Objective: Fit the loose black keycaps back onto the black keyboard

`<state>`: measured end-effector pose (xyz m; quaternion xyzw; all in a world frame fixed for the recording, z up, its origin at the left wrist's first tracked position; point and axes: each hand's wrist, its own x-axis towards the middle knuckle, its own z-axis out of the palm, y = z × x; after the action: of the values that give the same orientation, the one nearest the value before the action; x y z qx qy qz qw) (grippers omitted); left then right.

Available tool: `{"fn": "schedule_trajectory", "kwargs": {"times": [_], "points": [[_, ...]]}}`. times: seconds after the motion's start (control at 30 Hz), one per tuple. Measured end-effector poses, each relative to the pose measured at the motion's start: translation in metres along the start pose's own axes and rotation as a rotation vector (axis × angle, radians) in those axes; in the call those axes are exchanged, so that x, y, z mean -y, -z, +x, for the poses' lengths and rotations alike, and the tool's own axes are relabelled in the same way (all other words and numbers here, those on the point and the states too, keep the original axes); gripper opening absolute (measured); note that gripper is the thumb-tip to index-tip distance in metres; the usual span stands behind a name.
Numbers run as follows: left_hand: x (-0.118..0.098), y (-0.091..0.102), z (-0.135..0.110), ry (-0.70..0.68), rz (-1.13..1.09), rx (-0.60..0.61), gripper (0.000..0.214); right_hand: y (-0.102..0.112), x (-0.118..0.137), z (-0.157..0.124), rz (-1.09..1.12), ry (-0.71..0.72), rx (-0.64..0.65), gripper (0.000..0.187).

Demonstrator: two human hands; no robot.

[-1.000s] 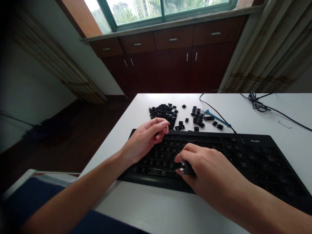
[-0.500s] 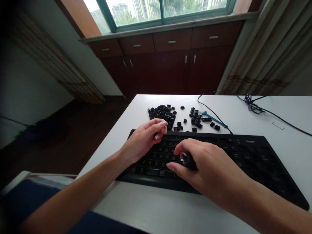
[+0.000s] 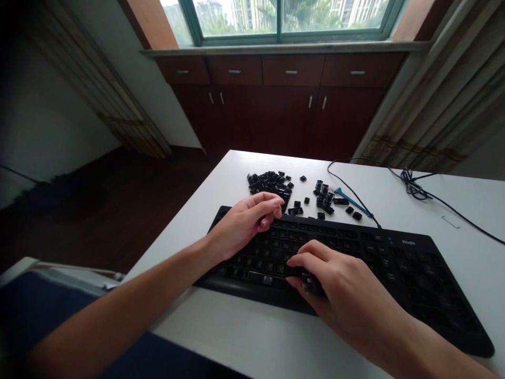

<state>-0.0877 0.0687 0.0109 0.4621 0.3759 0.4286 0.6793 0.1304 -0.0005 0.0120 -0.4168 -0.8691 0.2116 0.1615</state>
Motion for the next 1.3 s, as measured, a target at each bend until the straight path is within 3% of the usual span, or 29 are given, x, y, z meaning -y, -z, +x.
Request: {"fn": "schedule_trajectory", "kwargs": {"times": [0.33, 0.53, 0.67, 0.77, 0.87, 0.97, 1.03, 1.1, 1.2, 1.3], "points": [[0.0, -0.001, -0.001, 0.003, 0.019, 0.002, 0.029, -0.001, -0.003, 0.001, 0.011, 0.019, -0.068, 0.017], [0.0, -0.001, -0.001, 0.005, 0.028, -0.002, 0.028, -0.002, 0.001, 0.001, -0.021, 0.003, -0.04, 0.018], [0.0, 0.0, -0.001, 0.002, 0.026, -0.002, 0.028, 0.0, 0.002, 0.004, 0.003, -0.048, -0.015, 0.016], [0.0, 0.0, -0.001, 0.005, 0.023, -0.016, 0.029, 0.007, 0.006, 0.006, 0.061, -0.135, -0.067, 0.027], [0.002, 0.0, 0.0, 0.005, -0.009, -0.028, 0.03, 0.017, 0.012, 0.007, 0.26, -0.21, -0.259, 0.028], [0.003, 0.0, 0.001, 0.022, -0.134, -0.05, 0.027, 0.024, 0.018, 0.013, 0.696, -0.199, -0.416, 0.043], [0.003, 0.0, 0.002, 0.05, -0.261, -0.086, 0.021, 0.027, 0.023, 0.022, 0.984, -0.157, -0.412, 0.046], [0.002, 0.0, 0.003, 0.076, -0.379, -0.143, 0.025, 0.031, 0.03, 0.031, 1.137, -0.117, -0.356, 0.047], [0.0, 0.002, 0.006, 0.078, -0.469, -0.205, 0.044, 0.039, 0.044, 0.04, 1.167, -0.099, -0.308, 0.051], [-0.001, 0.004, 0.008, 0.053, -0.501, -0.232, 0.049, 0.042, 0.056, 0.043, 1.194, -0.074, -0.347, 0.055]]}}
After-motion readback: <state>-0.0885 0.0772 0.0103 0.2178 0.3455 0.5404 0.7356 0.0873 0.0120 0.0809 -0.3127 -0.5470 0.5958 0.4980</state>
